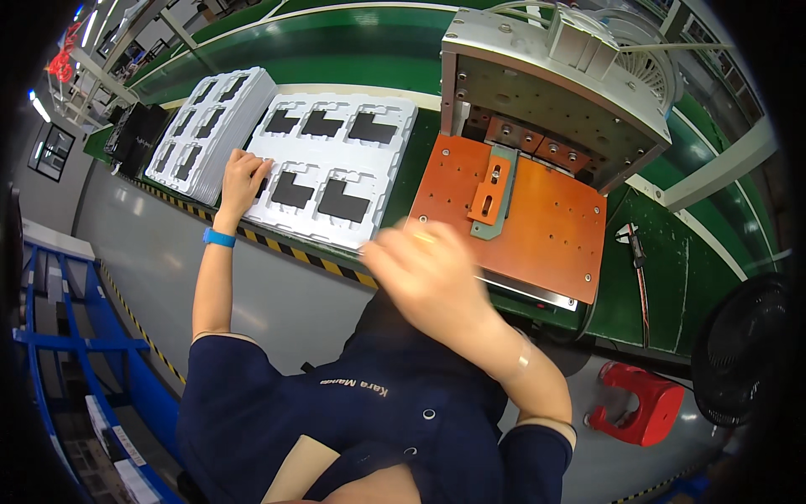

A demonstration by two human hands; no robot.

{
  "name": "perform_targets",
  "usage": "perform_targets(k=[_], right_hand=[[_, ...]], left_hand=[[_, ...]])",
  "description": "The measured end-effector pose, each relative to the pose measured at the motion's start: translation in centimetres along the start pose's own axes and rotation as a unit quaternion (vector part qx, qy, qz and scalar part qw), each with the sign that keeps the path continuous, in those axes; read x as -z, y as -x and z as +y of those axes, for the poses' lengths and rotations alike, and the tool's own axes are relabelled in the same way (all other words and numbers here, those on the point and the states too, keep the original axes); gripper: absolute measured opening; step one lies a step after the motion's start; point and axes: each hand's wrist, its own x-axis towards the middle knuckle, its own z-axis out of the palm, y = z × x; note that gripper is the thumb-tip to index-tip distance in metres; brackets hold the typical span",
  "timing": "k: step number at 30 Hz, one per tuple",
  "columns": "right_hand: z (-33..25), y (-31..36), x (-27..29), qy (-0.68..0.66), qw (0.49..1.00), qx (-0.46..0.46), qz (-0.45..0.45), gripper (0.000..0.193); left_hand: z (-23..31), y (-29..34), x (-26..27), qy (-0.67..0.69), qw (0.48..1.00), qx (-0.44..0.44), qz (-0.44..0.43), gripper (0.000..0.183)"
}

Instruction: The person repeatedly picks up small black rectangular components from a white tray, places them into a press machine, and uses a caliper to measure the components after pressing. The person then returns the components to the tray and repeats the process.

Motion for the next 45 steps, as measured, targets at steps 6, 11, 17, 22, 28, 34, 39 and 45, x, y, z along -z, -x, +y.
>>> perform_targets(k=[6,11,17,22,28,34,39,45], right_hand=[[0.1,-4.1,-13.1,0.188,0.940,-0.098,-0.269,0.030],[0.7,-5.0,-14.6,0.222,0.908,-0.183,-0.305,0.048],[1.2,-4.9,-14.5,0.144,0.943,-0.225,-0.200,0.028],[-0.4,-3.7,-12.0,0.111,0.987,-0.101,-0.055,0.012],[-0.7,-2.1,2.9,-0.001,0.994,-0.112,0.015,0.023],[8.1,5.3,13.4,-0.256,0.814,-0.518,-0.057,0.024],[8.5,5.9,10.6,-0.129,0.871,-0.474,-0.009,0.019],[9.0,5.3,8.9,0.039,0.948,-0.316,-0.026,0.013]], left_hand=[[0.3,0.1,-0.1,-0.038,0.997,-0.038,0.047,0.030],[0.1,-0.3,0.3,-0.044,0.996,-0.060,0.048,0.031],[1.0,-3.2,0.7,-0.060,0.991,-0.090,0.075,0.031],[6.5,-8.4,-2.0,0.022,0.993,-0.103,0.050,0.033],[11.7,-10.3,-7.7,0.121,0.983,-0.132,-0.041,0.036],[14.4,-11.7,-6.3,0.133,0.981,-0.110,0.084,0.018],[23.1,-12.8,-0.4,0.215,0.939,-0.253,0.090,0.017],[29.2,-10.0,0.9,0.286,0.853,-0.398,-0.182,0.075]])
